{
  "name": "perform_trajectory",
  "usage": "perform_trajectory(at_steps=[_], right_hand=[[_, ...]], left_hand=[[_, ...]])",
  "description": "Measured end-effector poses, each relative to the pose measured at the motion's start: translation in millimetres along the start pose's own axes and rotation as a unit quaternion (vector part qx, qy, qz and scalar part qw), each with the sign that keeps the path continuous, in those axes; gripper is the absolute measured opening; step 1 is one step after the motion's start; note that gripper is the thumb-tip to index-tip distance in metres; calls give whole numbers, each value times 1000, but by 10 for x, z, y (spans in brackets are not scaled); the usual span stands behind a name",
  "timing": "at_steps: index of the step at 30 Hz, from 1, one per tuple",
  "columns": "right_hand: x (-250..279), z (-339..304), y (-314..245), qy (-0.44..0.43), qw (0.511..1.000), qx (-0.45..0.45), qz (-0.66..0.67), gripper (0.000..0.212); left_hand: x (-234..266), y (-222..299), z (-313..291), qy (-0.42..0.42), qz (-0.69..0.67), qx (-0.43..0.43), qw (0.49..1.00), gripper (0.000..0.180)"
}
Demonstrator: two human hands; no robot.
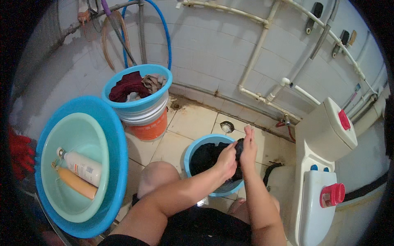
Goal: The person is hand-washing clothes in a bathroom. They first wash a small light-colored cloth in a blue basin, then pick up a black garment, submerge it in the water, and scrub it by hand.
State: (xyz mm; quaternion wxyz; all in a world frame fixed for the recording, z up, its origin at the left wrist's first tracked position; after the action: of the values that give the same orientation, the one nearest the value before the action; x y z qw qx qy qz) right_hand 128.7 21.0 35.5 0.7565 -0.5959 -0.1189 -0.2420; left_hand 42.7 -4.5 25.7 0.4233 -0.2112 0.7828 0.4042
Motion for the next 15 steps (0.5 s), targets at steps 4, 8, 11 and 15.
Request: perform_trajectory(at_steps=[4, 8, 11, 15], right_hand=[[183, 126, 178, 35, 929, -126, 347, 44], [538, 86, 87, 144, 883, -111, 433, 46], [375, -34, -167, 63, 976, -52, 203, 36], [-212, -438, -686, 4, 989, 113, -96, 28]], left_hand=[[95, -71, 200, -122, -19, -27, 992, 30], [341, 235, 382, -17, 5, -51, 999, 32], [402, 221, 433, 14, -13, -23, 1000, 33], [553, 128, 648, -58, 125, -37, 990, 38]])
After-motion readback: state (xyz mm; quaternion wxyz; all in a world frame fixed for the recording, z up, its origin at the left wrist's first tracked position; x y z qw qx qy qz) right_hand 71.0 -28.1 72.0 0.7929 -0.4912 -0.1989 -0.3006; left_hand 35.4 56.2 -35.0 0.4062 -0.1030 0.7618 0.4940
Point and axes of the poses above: each hand's wrist, its own z-axis towards the middle knuckle, its own x-axis out of the back of the hand, y = z × x, the point moved 5 cm from there along z, towards the middle knuckle, and after that the axes turned 11 degrees about -y, right-handed, at the moved point
